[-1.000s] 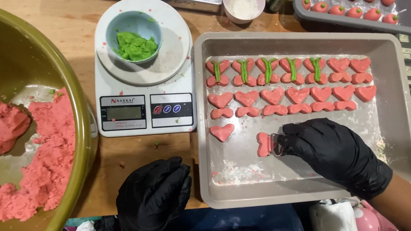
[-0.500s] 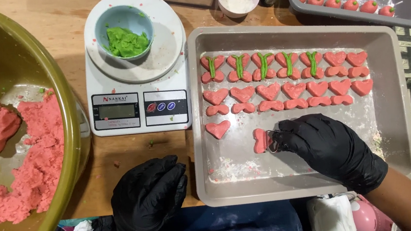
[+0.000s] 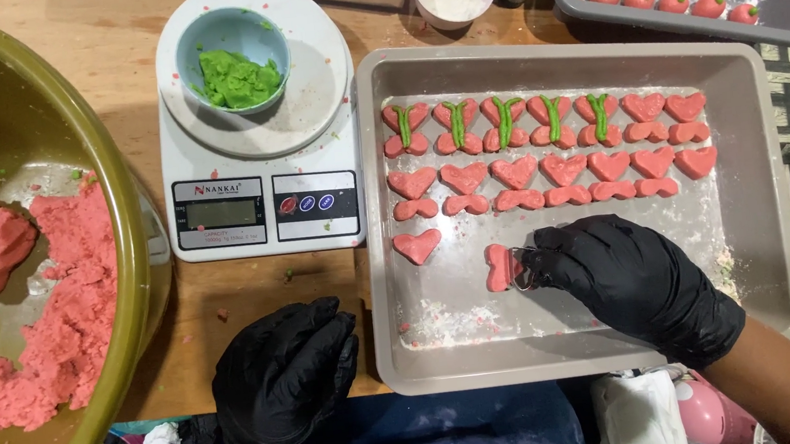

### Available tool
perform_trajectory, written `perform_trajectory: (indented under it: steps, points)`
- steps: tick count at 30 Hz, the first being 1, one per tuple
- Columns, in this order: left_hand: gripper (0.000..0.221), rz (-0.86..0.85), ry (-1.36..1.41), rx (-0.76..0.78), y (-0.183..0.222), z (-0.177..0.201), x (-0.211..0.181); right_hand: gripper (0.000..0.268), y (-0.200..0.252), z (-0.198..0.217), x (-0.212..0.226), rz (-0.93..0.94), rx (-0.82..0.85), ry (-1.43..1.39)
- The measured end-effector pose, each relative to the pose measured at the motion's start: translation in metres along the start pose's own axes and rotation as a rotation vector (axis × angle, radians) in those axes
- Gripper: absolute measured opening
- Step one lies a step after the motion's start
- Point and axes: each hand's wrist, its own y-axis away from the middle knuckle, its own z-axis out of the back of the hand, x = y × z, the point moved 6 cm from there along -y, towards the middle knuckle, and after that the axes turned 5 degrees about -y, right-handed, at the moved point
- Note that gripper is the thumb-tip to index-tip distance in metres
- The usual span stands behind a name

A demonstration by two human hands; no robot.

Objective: Shaping pink dough into heart shapes using a metal cutter and placing them on a baking tray

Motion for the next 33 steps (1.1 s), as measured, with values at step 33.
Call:
perform_trajectory:
  steps: [33]
  points:
    - [0.025,-0.001,-0.008,0.033,0.0002,-0.0022,0.0008,0.034,0.0031,-0.0059,0.0002,0.071,0.019,-0.017]
